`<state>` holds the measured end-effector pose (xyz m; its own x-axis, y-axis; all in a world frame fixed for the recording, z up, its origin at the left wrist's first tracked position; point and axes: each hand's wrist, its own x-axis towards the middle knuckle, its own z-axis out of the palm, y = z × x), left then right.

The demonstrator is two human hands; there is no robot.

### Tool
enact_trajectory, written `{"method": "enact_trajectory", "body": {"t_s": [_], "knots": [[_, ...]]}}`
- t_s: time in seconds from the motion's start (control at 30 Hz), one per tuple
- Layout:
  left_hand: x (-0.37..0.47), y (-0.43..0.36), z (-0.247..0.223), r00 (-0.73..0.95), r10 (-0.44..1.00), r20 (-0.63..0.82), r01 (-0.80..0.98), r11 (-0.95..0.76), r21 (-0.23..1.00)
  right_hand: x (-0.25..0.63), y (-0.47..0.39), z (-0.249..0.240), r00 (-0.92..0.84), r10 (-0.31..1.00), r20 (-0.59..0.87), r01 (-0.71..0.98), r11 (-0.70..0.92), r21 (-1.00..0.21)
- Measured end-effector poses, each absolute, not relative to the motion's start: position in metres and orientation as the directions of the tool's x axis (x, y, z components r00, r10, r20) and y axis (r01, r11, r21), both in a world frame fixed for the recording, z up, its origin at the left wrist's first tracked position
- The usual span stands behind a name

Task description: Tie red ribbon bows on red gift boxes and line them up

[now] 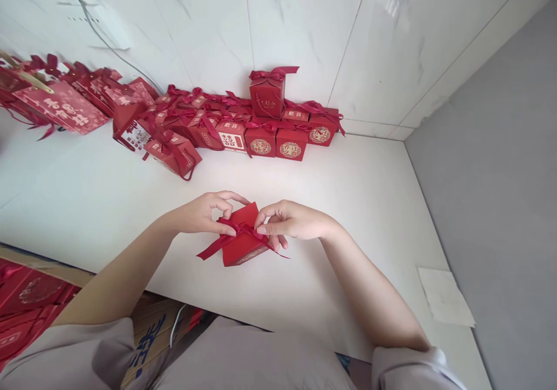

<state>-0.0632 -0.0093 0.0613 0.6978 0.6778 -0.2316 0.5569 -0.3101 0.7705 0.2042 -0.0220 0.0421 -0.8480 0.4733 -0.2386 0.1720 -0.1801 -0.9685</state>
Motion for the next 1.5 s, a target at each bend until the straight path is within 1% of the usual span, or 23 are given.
{"method": "enact_trajectory", "body": {"t_s": [0.13, 0.2, 0.23, 0.3, 0.33, 0.37, 0.4, 0.43, 0.47, 0.53, 0.57, 0.6, 0.63, 0.7, 0.8, 0.9, 1.0, 1.17, 1.5], "knots": [[-0.064, -0.008, 0.063, 0.727, 0.636, -0.261, 0.555, -0.320, 0.768, 0.204, -0.022, 0.041, -0.831, 0.500, -0.243, 0.190, -0.155, -0.969], [-0.064, -0.009, 0.064, 0.731, 0.645, -0.224, 0.531, -0.331, 0.780, 0.204, -0.022, 0.041, -0.819, 0.522, -0.237, 0.188, -0.147, -0.971], [-0.064, -0.010, 0.064, 0.719, 0.671, -0.182, 0.516, -0.340, 0.786, 0.205, -0.021, 0.041, -0.815, 0.530, -0.233, 0.185, -0.143, -0.972], [-0.065, -0.011, 0.065, 0.641, 0.764, -0.079, 0.522, -0.359, 0.774, 0.207, -0.021, 0.042, -0.808, 0.546, -0.224, 0.179, -0.135, -0.975], [-0.067, -0.012, 0.066, 0.584, 0.811, -0.044, 0.553, -0.358, 0.752, 0.208, -0.020, 0.043, -0.803, 0.553, -0.223, 0.182, -0.129, -0.975], [-0.069, -0.012, 0.067, 0.534, 0.845, -0.040, 0.600, -0.345, 0.722, 0.209, -0.020, 0.043, -0.798, 0.558, -0.226, 0.190, -0.123, -0.974], [-0.072, -0.012, 0.069, 0.500, 0.863, -0.074, 0.654, -0.320, 0.685, 0.211, -0.019, 0.044, -0.794, 0.562, -0.231, 0.198, -0.119, -0.973], [-0.075, -0.012, 0.071, 0.489, 0.860, -0.146, 0.704, -0.290, 0.648, 0.212, -0.019, 0.045, -0.791, 0.564, -0.238, 0.208, -0.119, -0.971], [-0.078, -0.011, 0.074, 0.497, 0.831, -0.248, 0.743, -0.260, 0.617, 0.213, -0.018, 0.046, -0.788, 0.563, -0.248, 0.218, -0.121, -0.968], [-0.082, -0.009, 0.077, 0.547, 0.706, -0.450, 0.774, -0.222, 0.593, 0.214, -0.018, 0.046, -0.788, 0.555, -0.266, 0.232, -0.132, -0.964], [-0.082, -0.009, 0.079, 0.579, 0.632, -0.515, 0.769, -0.213, 0.603, 0.213, -0.018, 0.047, -0.790, 0.550, -0.271, 0.233, -0.140, -0.962], [-0.082, -0.008, 0.079, 0.612, 0.570, -0.549, 0.752, -0.205, 0.626, 0.213, -0.018, 0.047, -0.794, 0.543, -0.274, 0.232, -0.146, -0.962], [-0.081, -0.008, 0.079, 0.643, 0.524, -0.559, 0.729, -0.196, 0.656, 0.212, -0.018, 0.046, -0.801, 0.532, -0.275, 0.231, -0.149, -0.961], [-0.077, -0.008, 0.076, 0.686, 0.490, -0.538, 0.680, -0.169, 0.714, 0.211, -0.018, 0.046, -0.820, 0.501, -0.275, 0.232, -0.148, -0.961], [-0.073, -0.007, 0.070, 0.695, 0.522, -0.495, 0.634, -0.119, 0.764, 0.212, -0.017, 0.044, -0.843, 0.458, -0.283, 0.238, -0.154, -0.959], [-0.072, -0.005, 0.063, 0.675, 0.585, -0.449, 0.596, -0.075, 0.799, 0.216, -0.014, 0.043, -0.827, 0.500, -0.256, 0.190, -0.179, -0.965], [-0.074, -0.002, 0.060, 0.681, 0.599, -0.421, 0.555, -0.048, 0.830, 0.219, -0.010, 0.042, -0.794, 0.570, -0.211, 0.132, -0.177, -0.975], [-0.074, -0.001, 0.062, 0.703, 0.568, -0.428, 0.551, -0.055, 0.833, 0.219, -0.005, 0.037, -0.782, 0.592, -0.196, 0.135, -0.146, -0.980], [-0.077, 0.001, 0.066, 0.755, 0.483, -0.443, 0.545, -0.087, 0.834, 0.219, -0.002, 0.032, -0.783, 0.583, -0.217, 0.151, -0.160, -0.975]]}}
